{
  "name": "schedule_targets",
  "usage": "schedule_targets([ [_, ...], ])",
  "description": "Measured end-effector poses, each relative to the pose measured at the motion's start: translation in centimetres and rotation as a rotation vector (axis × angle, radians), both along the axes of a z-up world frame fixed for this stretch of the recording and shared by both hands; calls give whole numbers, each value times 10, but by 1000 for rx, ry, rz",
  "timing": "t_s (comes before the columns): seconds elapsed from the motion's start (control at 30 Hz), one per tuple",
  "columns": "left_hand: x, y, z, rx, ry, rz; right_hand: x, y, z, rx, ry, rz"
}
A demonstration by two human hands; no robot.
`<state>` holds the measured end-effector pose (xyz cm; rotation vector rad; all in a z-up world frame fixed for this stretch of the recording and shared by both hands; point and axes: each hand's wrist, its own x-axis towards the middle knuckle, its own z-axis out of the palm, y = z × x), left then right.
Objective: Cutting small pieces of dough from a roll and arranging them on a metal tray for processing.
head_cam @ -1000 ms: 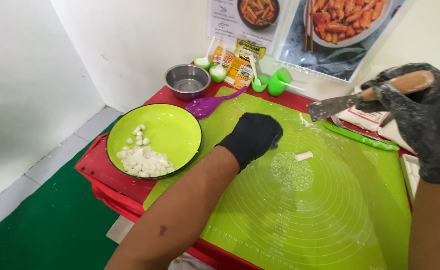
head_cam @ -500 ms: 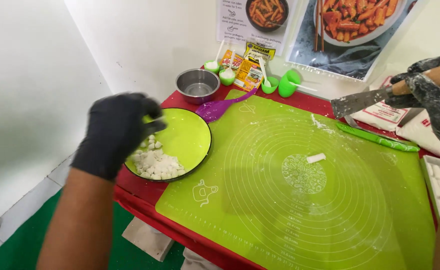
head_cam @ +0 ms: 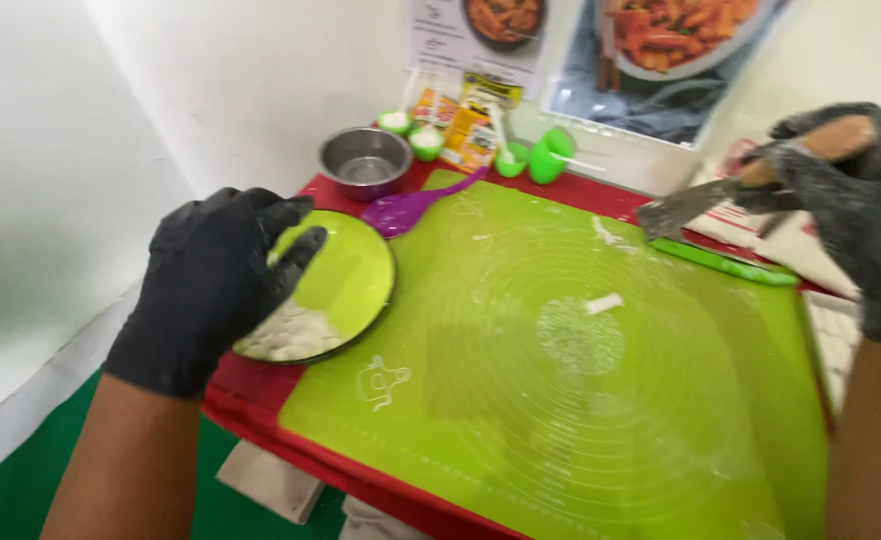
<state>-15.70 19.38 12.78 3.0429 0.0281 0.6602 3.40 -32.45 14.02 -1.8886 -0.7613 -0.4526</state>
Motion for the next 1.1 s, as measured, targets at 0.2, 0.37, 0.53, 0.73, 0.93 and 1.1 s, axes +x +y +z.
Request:
schedule_targets([
  [0.2, 14, -126, 9, -120, -94, -612, -25, 21, 25, -10, 351, -176],
  [0.37, 72, -193, -52, 71, -199, -791, -17, 10, 16, -98, 449, -124],
  [0.53, 98, -221, -118, 107, -131, -713, 2, 2, -11, -74, 596, -134],
  [0.73, 97, -219, -120, 24, 279, -666, 12, 4, -29, 36, 657, -260],
  [0.93, 90, -217, -115, 152, 348, -667, 8, 5, -29, 10, 731, -279],
  [1.1, 88, -218, -112, 100, 328, -670, -7, 16, -14, 7, 764, -311],
])
